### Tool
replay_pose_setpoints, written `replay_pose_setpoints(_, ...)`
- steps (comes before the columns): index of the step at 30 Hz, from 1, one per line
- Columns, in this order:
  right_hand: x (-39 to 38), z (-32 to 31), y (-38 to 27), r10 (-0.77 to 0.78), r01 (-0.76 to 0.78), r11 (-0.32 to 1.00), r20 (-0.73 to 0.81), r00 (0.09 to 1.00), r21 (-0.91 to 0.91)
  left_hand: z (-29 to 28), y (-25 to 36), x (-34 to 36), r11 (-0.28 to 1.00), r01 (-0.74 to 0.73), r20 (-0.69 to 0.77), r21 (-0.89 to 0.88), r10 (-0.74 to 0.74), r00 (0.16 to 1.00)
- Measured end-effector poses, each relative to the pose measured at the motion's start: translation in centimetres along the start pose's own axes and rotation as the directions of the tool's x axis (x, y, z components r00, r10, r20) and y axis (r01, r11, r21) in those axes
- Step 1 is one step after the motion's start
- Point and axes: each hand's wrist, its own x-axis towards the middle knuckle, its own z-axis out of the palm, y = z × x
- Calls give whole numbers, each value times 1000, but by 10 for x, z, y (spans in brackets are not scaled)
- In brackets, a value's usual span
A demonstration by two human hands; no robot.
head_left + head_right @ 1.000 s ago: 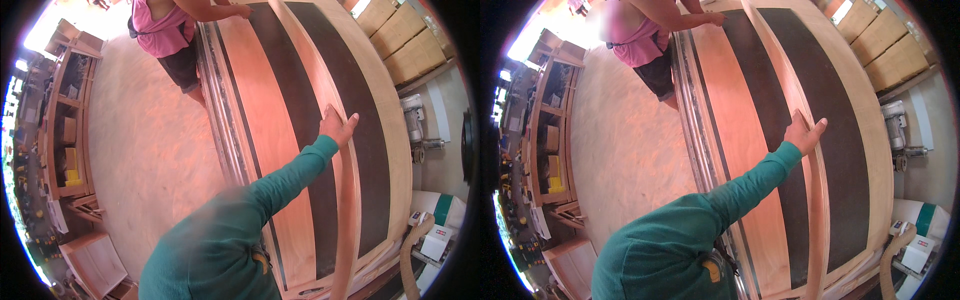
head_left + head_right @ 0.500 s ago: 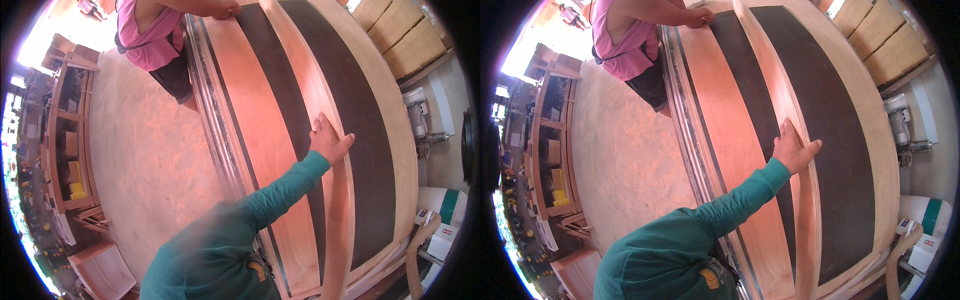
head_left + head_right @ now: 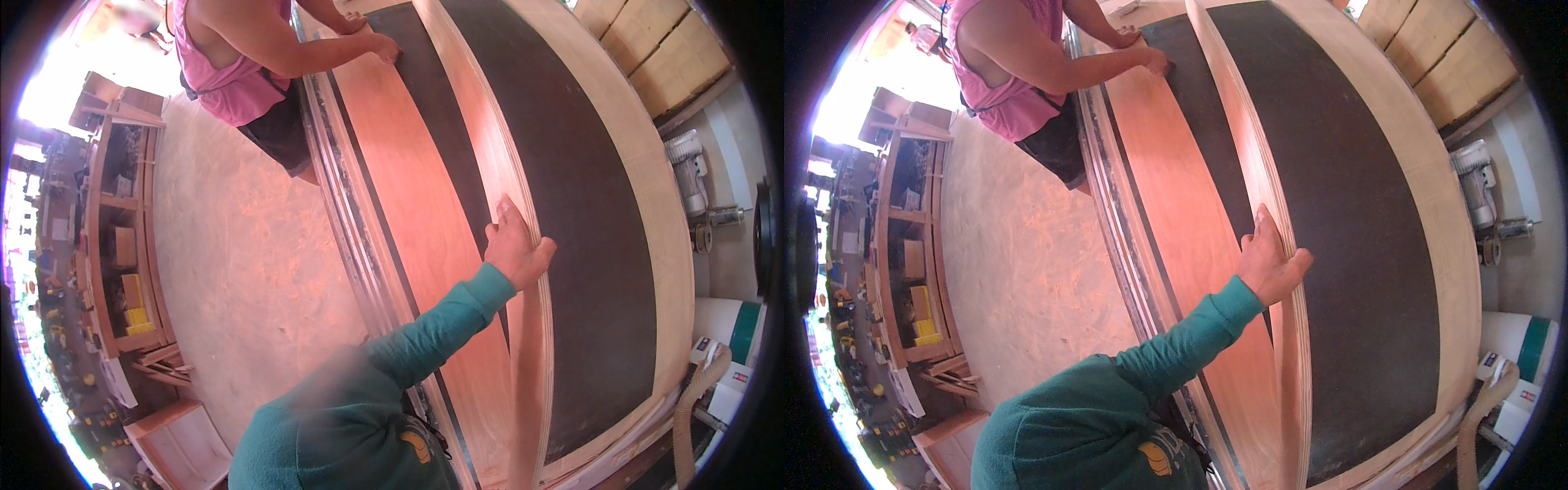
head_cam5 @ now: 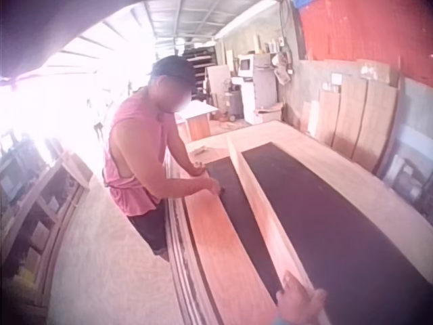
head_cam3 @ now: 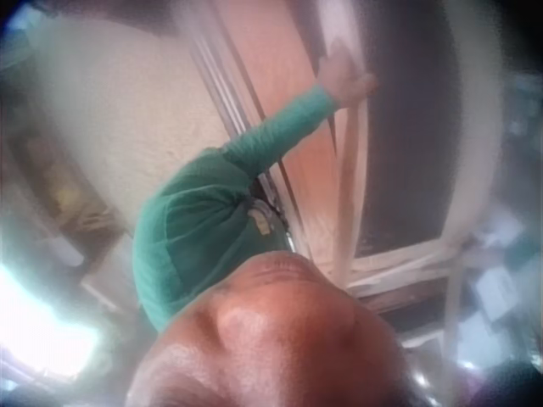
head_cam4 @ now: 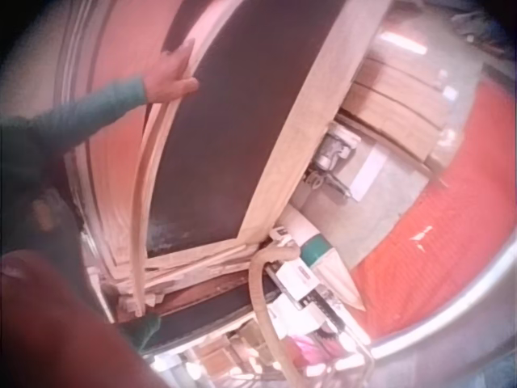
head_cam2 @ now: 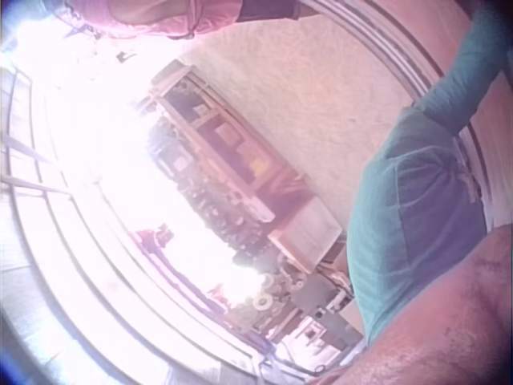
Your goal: The person uses a utility knife to cut a strip of wood veneer along a straight edge on a large workbench. They repeatedly score the veneer, lift the cut strip, and remove it while a coworker assists by holding the material.
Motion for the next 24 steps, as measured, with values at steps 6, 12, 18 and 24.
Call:
replay_pose_setpoints(6,-8,12,16,-52,56,996,-59,997,63,-4,-5,-5,999,-20,9,-32,21,1000)
replay_pose_setpoints(12,0,6,13,-48,50,998,-48,998,49,-3,-6,-5,999,-34,-9,-37,34,999)
replay_pose_setpoints(18,6,-8,-8,-28,27,998,11,1000,63,0,-6,1,997,-33,-78,76,39,996)
replay_pose_setpoints(24,6,-17,-26,-42,46,997,-73,996,62,-32,0,46,995,74,-26,-67,-76,997)
